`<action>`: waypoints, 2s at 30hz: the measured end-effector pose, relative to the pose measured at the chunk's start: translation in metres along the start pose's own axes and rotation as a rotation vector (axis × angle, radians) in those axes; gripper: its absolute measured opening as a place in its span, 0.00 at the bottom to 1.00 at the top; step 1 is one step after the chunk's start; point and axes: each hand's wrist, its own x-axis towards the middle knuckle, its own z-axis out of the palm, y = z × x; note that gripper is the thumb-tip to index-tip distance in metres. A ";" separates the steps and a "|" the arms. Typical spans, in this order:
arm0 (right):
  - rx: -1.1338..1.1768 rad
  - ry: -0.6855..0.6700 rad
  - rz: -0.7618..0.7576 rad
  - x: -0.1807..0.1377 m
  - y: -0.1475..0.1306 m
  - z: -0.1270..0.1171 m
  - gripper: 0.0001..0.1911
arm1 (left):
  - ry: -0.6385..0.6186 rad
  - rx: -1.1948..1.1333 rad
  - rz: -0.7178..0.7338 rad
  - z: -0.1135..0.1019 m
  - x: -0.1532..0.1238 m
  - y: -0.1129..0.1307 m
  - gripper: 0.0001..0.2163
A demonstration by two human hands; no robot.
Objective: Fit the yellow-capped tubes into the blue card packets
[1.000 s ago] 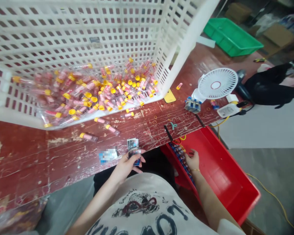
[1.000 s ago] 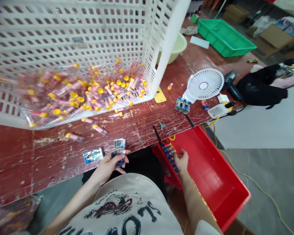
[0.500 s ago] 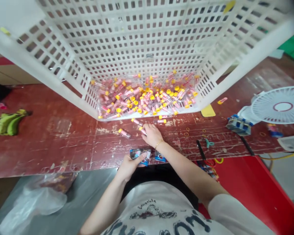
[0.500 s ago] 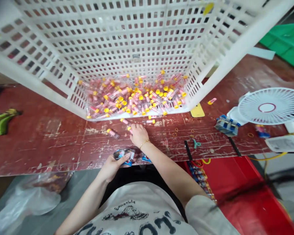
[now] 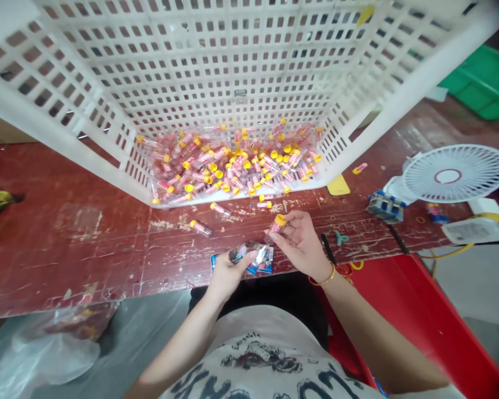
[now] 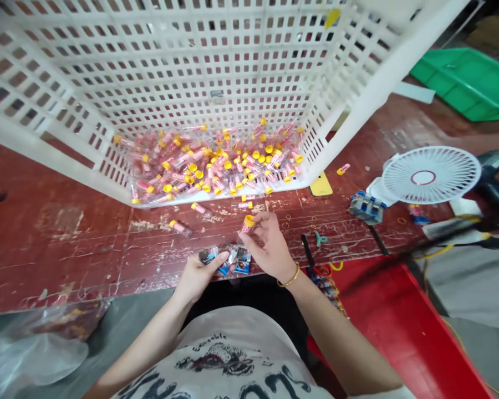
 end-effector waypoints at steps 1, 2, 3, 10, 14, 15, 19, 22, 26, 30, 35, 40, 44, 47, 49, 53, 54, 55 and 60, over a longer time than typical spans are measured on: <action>-0.019 0.008 -0.006 -0.001 -0.001 0.000 0.17 | -0.009 0.019 0.035 0.001 0.000 -0.001 0.13; -0.035 0.015 -0.010 -0.001 -0.002 0.000 0.18 | -0.012 0.018 0.059 0.001 0.001 -0.002 0.13; -0.048 0.020 -0.016 -0.002 -0.003 0.000 0.18 | -0.011 0.007 0.068 0.001 0.001 -0.003 0.13; -0.186 -0.018 -0.024 -0.006 -0.007 0.001 0.16 | 0.083 0.011 0.078 0.001 0.004 -0.011 0.18; -0.104 -0.085 0.061 -0.002 0.001 0.002 0.17 | 0.043 0.099 0.143 0.003 0.003 -0.009 0.14; -0.067 -0.087 0.081 -0.001 0.003 0.002 0.18 | 0.025 0.105 0.148 0.003 0.003 -0.009 0.13; -0.053 0.008 0.031 0.002 0.010 0.000 0.19 | 0.058 0.023 0.123 0.005 0.006 -0.012 0.15; -0.153 0.010 0.007 -0.001 0.012 0.000 0.17 | 0.118 0.029 0.104 0.004 0.009 -0.016 0.18; -0.154 -0.008 0.060 -0.002 0.011 0.003 0.16 | 0.130 0.094 0.115 0.003 0.010 -0.015 0.17; -0.108 -0.054 0.142 0.001 0.014 0.004 0.16 | 0.084 0.021 0.065 0.008 0.008 -0.011 0.18; -0.051 0.050 0.196 0.002 0.022 -0.004 0.19 | -0.002 -0.178 -0.147 0.015 0.007 -0.009 0.20; -0.196 0.248 0.024 -0.004 0.011 -0.011 0.17 | 0.050 -0.142 -0.025 0.017 0.011 -0.011 0.19; -0.382 0.089 -0.047 -0.008 -0.003 -0.009 0.12 | 0.081 -0.011 0.058 0.016 0.011 -0.011 0.18; -0.481 0.021 -0.073 -0.007 -0.006 -0.008 0.11 | 0.117 0.106 0.105 0.015 0.010 -0.011 0.16; -0.520 0.030 -0.074 -0.005 -0.005 -0.008 0.11 | 0.127 0.174 0.149 0.014 0.010 -0.011 0.14; -0.565 0.103 -0.092 -0.004 -0.003 -0.009 0.12 | 0.110 0.232 0.209 0.013 0.010 -0.014 0.12; -0.570 0.101 -0.096 -0.004 -0.003 -0.010 0.12 | 0.108 0.228 0.205 0.013 0.011 -0.015 0.12; -0.575 0.094 -0.102 -0.004 -0.004 -0.010 0.12 | 0.105 0.224 0.194 0.013 0.011 -0.015 0.13; -0.657 0.074 -0.154 -0.008 -0.010 -0.010 0.10 | 0.118 0.208 0.155 0.015 0.011 -0.016 0.16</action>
